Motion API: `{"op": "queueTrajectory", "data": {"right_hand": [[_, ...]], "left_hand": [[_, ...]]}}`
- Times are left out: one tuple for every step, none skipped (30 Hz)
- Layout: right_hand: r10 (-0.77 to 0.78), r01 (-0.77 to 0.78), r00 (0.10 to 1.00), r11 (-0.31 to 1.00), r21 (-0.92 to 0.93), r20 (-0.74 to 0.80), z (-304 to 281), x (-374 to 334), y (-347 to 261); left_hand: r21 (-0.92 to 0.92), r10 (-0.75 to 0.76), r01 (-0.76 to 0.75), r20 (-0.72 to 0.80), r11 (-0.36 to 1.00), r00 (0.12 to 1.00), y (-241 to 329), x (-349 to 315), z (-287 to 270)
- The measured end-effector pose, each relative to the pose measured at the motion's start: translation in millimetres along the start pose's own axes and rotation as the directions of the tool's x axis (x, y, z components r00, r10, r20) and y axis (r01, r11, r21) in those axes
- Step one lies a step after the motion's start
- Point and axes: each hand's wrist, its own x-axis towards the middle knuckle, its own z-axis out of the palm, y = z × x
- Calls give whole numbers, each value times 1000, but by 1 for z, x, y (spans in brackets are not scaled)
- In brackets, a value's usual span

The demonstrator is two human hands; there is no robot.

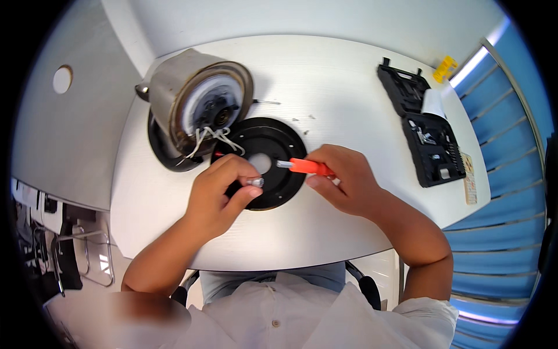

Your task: The person assembles a small electric kettle by inserting screws into the base and tightening them with a screwdriver. They then attach the base to the kettle body and secure it by hand.

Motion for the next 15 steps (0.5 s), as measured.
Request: {"op": "queueTrajectory", "data": {"right_hand": [[-5, 5, 1000, 1000, -4, 14, -1, 0, -1], [-9, 10, 1000, 1000, -9, 28, 0, 0, -1], [-13, 13, 999, 1000, -14, 41, 1, 1, -2], [-18, 19, 999, 1000, -23, 50, 0, 1, -4], [-21, 22, 998, 1000, -17, 56, 0, 2, -6], [-23, 24, 998, 1000, -11, 61, 1, 2, -7], [-22, 23, 998, 1000, -11, 66, 1, 3, -8], [-34, 35, 997, 999, -14, 64, 1, 3, -8], [-44, 45, 997, 999, -18, 61, 2, 2, -8], [-52, 54, 997, 998, -25, 57, 2, 2, -7], [-48, 52, 997, 997, -61, 60, 1, 2, -7], [-43, 48, 997, 994, -97, 61, 0, 3, -6], [-33, 41, 998, 989, -140, 59, -4, 3, -5], [51, -55, 998, 962, -267, -20, -11, 4, -1], [126, -159, 986, 911, -381, -110, -21, 6, 5]], "left_hand": [[-15, -2, 1, -14, 1000, 1000, -2, -1, 1], [-22, 7, -8, -25, 1000, 1000, -3, -2, 2], [-18, 9, -10, -25, 1000, 1000, -4, -3, 0], [-22, 18, -19, -24, 1000, 1000, -3, -3, 0], [-26, 28, -28, -22, 999, 999, -2, -3, -1], [-40, 43, -44, -26, 998, 999, -2, -3, -2], [-36, 45, -46, -24, 998, 999, -2, -3, -2], [-33, 47, -48, -20, 998, 999, -3, -4, -2], [-31, 49, -50, -15, 998, 999, -3, -4, -2], [-38, 53, -54, -21, 998, 998, -4, -4, -2], [-47, 57, -58, -25, 997, 998, -5, -4, -2], [-56, 62, -63, -27, 996, 998, -7, -4, -1], [-139, 7, -12, -40, 990, 999, -8, -4, 1], [-223, -49, 38, -44, 974, 998, -11, -6, 4], [-305, -105, 88, -41, 948, 994, -12, -8, 5]]}}
